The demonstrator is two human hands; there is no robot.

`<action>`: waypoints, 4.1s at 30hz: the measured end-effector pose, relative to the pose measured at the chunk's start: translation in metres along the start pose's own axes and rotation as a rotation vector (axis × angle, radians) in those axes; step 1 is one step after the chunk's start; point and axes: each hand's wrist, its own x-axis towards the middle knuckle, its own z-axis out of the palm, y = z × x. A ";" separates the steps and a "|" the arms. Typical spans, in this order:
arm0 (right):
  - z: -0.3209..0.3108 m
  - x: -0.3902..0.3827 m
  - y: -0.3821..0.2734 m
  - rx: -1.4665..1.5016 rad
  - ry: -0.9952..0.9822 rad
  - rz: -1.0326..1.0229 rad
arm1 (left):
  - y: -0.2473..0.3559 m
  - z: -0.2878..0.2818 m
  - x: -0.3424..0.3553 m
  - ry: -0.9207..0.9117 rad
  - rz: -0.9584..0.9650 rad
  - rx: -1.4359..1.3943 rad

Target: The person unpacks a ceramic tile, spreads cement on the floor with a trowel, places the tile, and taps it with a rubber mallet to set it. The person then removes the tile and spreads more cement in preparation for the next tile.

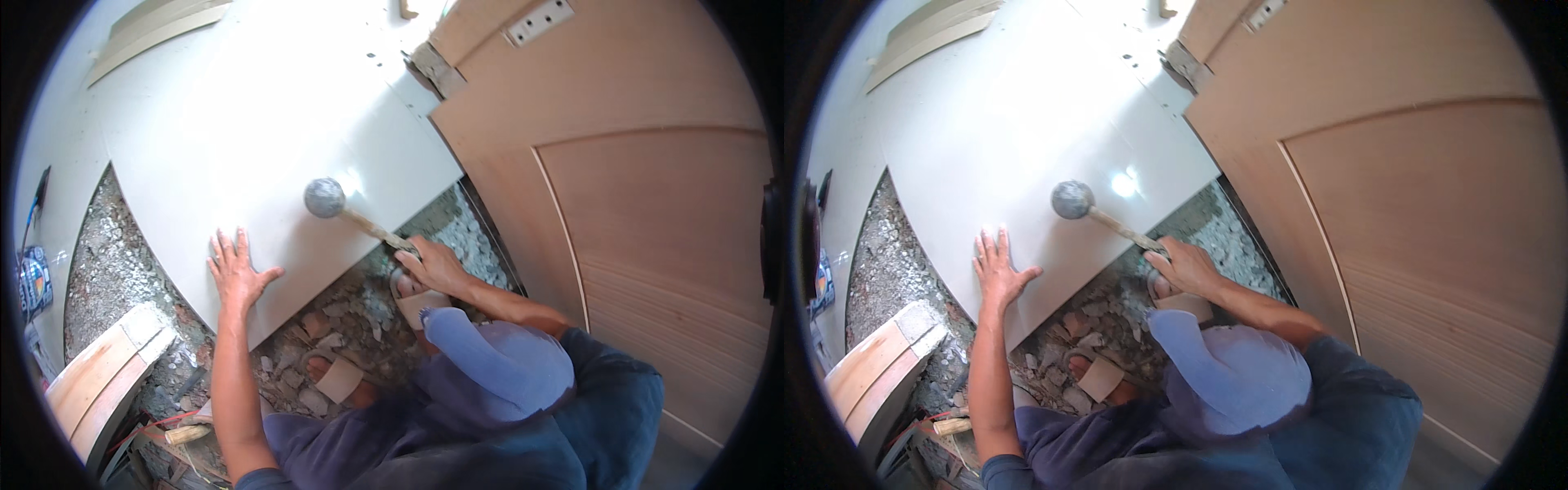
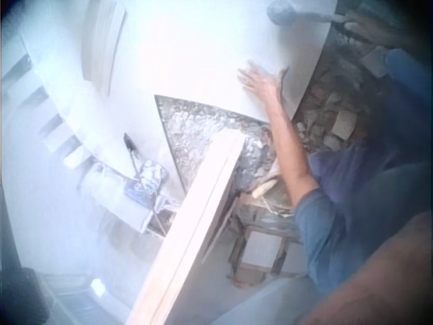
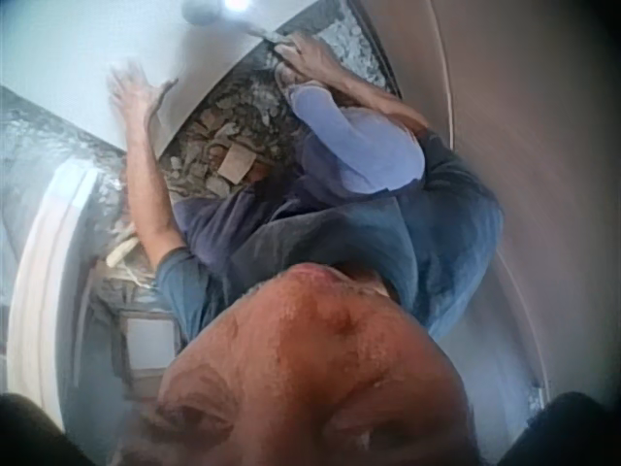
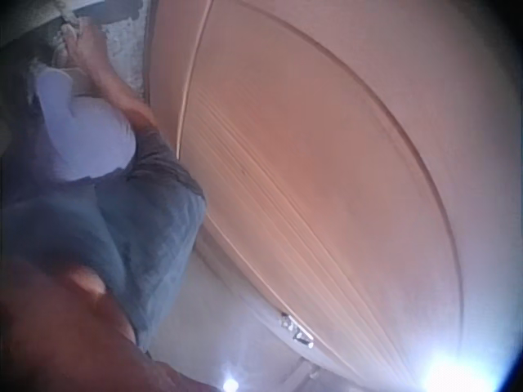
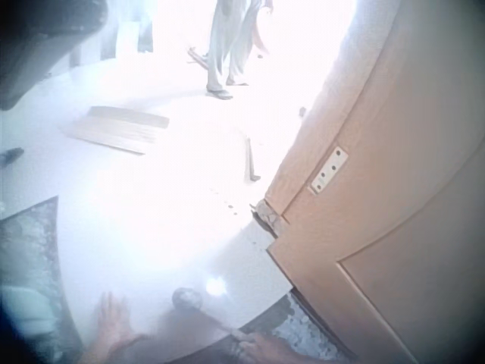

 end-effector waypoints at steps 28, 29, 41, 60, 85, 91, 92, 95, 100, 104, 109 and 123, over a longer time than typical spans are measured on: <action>-0.012 0.063 -0.038 -0.204 -0.062 0.011 | -0.041 -0.028 0.067 0.097 -0.039 -0.232; -0.012 0.068 -0.040 -0.203 -0.026 -0.031 | -0.041 -0.028 0.072 0.103 -0.044 -0.237; -0.013 0.136 -0.080 -0.172 0.021 -0.155 | -0.047 -0.028 0.088 0.257 0.003 -0.297; -0.023 0.196 -0.107 -0.155 -0.014 -0.079 | -0.097 -0.125 0.315 0.646 -0.274 -0.187; -0.052 0.241 -0.181 0.033 0.055 -0.200 | -0.017 -0.062 0.203 0.611 -0.133 -0.114; -0.061 0.279 -0.200 -0.099 0.082 -0.073 | -0.017 -0.062 0.202 0.640 -0.126 -0.136; -0.061 0.279 -0.198 -0.090 0.148 -0.092 | -0.017 -0.062 0.203 0.602 -0.141 -0.136; -0.059 0.279 -0.193 -0.093 0.135 -0.088 | -0.018 -0.065 0.204 0.608 -0.135 -0.128; -0.054 0.276 -0.188 -0.082 0.111 -0.049 | -0.017 -0.067 0.201 0.602 -0.137 -0.159; -0.047 0.267 -0.184 -0.151 0.128 -0.047 | -0.018 -0.062 0.204 0.613 -0.112 -0.186; -0.031 0.259 -0.191 -0.118 0.088 -0.023 | -0.022 -0.061 0.205 0.657 -0.108 -0.273; 0.031 0.288 -0.280 -0.368 -0.091 -0.280 | -0.072 -0.017 0.126 0.579 -0.195 -0.345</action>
